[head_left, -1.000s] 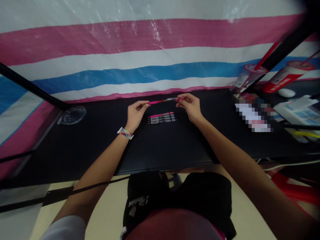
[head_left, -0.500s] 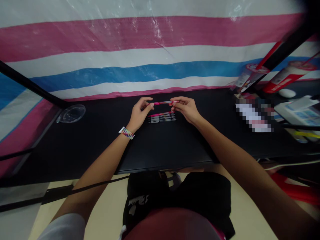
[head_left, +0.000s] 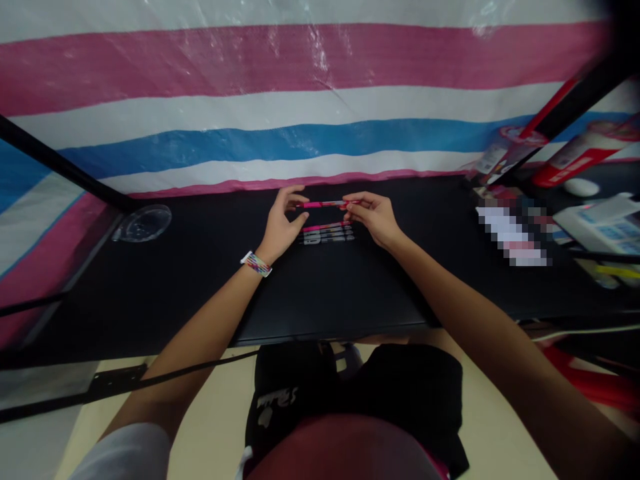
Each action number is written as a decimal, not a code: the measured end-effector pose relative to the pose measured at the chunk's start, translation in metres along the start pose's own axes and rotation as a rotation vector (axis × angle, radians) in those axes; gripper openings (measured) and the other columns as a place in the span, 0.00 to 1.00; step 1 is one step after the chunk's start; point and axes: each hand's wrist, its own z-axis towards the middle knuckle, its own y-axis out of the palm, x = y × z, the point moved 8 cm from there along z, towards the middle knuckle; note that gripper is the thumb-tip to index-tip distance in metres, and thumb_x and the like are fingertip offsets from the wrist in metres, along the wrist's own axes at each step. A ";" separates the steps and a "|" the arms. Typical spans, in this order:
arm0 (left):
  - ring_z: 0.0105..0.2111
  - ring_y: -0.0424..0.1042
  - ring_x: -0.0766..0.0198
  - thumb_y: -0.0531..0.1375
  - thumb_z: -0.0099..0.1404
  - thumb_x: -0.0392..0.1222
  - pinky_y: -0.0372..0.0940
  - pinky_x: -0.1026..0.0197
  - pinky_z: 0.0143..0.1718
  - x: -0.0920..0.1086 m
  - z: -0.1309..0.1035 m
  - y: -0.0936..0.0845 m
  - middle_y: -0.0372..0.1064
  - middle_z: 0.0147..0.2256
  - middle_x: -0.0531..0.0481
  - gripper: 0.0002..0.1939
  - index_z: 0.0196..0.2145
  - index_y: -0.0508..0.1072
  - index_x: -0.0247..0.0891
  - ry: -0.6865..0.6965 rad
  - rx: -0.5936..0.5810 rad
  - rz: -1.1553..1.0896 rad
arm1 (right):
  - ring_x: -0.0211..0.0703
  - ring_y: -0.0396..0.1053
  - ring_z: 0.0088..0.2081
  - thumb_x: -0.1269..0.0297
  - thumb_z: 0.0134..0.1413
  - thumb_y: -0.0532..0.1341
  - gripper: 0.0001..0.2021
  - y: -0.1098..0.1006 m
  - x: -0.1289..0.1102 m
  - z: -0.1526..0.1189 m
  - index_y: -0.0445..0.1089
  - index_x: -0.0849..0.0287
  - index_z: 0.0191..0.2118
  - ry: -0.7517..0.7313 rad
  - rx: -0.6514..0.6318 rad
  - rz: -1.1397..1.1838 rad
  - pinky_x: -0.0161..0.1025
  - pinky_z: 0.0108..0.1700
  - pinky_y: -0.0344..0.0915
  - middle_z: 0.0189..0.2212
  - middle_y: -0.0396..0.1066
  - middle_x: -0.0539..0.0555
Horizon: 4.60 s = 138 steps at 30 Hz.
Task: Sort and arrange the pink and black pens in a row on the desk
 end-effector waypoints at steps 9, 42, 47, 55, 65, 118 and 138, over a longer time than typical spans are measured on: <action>0.37 0.81 0.56 0.62 0.80 0.57 0.74 0.51 0.48 -0.013 -0.001 0.002 0.83 0.33 0.48 0.21 0.33 0.81 0.44 -0.102 -0.057 0.054 | 0.47 0.81 0.34 0.56 0.53 0.76 0.13 -0.001 -0.005 0.000 0.85 0.53 0.43 -0.031 0.014 -0.029 0.55 0.50 0.82 0.35 0.84 0.54; 0.45 0.82 0.53 0.73 0.72 0.44 0.75 0.46 0.55 0.013 -0.003 -0.009 0.88 0.44 0.48 0.06 0.46 0.89 0.48 0.037 0.093 0.077 | 0.54 0.81 0.44 0.52 0.53 0.71 0.21 0.011 -0.009 -0.004 0.84 0.51 0.52 0.154 -0.106 0.251 0.58 0.60 0.79 0.42 0.85 0.57; 0.48 0.84 0.53 0.72 0.72 0.44 0.77 0.48 0.56 0.008 -0.001 -0.011 0.88 0.48 0.47 0.07 0.48 0.89 0.48 0.013 0.108 0.043 | 0.65 0.78 0.61 0.41 0.54 0.66 0.29 0.024 -0.015 -0.011 0.82 0.52 0.56 0.232 -0.254 0.263 0.65 0.64 0.78 0.56 0.85 0.62; 0.48 0.85 0.55 0.72 0.73 0.44 0.78 0.51 0.55 0.012 -0.002 -0.008 0.88 0.47 0.47 0.07 0.47 0.89 0.45 0.032 0.112 0.014 | 0.61 0.80 0.59 0.48 0.55 0.68 0.21 0.024 -0.013 -0.012 0.82 0.52 0.51 0.227 -0.265 0.359 0.62 0.64 0.78 0.49 0.86 0.61; 0.48 0.86 0.55 0.73 0.72 0.46 0.79 0.51 0.55 0.010 -0.003 -0.006 0.88 0.47 0.47 0.08 0.47 0.88 0.45 0.052 0.111 -0.018 | 0.59 0.80 0.58 0.46 0.60 0.65 0.22 0.027 -0.016 -0.016 0.81 0.48 0.55 0.288 -0.229 0.421 0.59 0.65 0.77 0.49 0.87 0.58; 0.42 0.81 0.48 0.73 0.70 0.43 0.71 0.38 0.58 -0.011 0.000 0.000 0.87 0.39 0.49 0.03 0.38 0.89 0.52 0.071 -0.110 0.278 | 0.61 0.81 0.49 0.63 0.61 0.66 0.11 0.004 -0.029 -0.007 0.88 0.48 0.43 -0.315 -0.142 -0.691 0.64 0.60 0.75 0.45 0.88 0.55; 0.49 0.81 0.50 0.68 0.73 0.46 0.72 0.43 0.61 -0.024 -0.004 -0.004 0.84 0.48 0.45 0.07 0.46 0.86 0.48 -0.050 -0.023 0.111 | 0.62 0.79 0.60 0.61 0.66 0.62 0.15 0.000 -0.022 -0.011 0.86 0.49 0.50 -0.341 0.043 -0.621 0.63 0.69 0.69 0.54 0.85 0.58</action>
